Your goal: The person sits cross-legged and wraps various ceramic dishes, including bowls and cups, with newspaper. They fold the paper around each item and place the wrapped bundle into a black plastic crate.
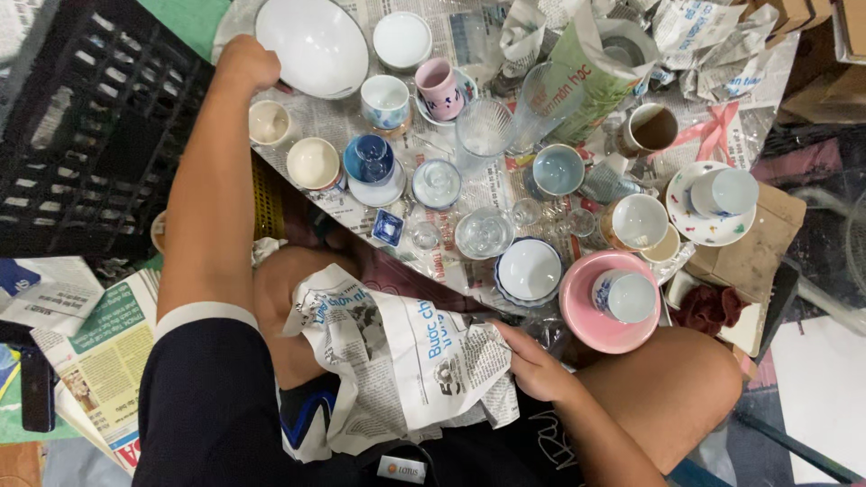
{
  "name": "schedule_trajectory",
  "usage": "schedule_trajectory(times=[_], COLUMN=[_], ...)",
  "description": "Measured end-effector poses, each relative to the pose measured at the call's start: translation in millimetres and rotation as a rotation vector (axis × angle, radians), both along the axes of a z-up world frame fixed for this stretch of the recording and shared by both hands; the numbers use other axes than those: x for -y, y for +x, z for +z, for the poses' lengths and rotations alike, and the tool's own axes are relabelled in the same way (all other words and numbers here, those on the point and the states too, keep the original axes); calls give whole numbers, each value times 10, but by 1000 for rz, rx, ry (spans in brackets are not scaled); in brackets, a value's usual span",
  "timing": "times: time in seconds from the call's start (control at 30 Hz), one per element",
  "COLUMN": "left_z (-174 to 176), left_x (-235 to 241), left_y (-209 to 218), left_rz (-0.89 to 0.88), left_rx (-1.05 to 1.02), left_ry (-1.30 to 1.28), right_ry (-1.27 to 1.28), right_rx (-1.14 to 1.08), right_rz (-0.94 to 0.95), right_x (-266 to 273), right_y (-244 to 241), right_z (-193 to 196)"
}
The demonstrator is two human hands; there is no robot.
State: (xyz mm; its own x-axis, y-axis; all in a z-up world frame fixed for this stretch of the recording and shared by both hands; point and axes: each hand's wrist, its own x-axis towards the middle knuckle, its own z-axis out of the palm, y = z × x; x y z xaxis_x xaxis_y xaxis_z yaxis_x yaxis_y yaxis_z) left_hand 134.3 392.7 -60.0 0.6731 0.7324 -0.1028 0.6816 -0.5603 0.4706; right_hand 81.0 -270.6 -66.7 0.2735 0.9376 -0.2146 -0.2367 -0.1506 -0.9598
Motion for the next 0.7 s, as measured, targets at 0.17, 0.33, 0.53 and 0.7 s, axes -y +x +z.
schedule_trajectory(times=[0.17, 0.33, 0.53, 0.7], left_z=[-87, -115, -102, -99], left_x=[-16, -80, -92, -40], left_y=[48, 61, 70, 91], left_rz=[34, 28, 20, 81], left_rx=[-66, -87, -169, -348], left_ry=[-107, -211, 99, 301], right_ry=[-2, -23, -64, -34], right_rx=[20, 99, 151, 24], right_rz=[-12, -32, 2, -18], right_x=[16, 53, 12, -6], right_y=[13, -9, -44, -40], right_z=[63, -5, 56, 78])
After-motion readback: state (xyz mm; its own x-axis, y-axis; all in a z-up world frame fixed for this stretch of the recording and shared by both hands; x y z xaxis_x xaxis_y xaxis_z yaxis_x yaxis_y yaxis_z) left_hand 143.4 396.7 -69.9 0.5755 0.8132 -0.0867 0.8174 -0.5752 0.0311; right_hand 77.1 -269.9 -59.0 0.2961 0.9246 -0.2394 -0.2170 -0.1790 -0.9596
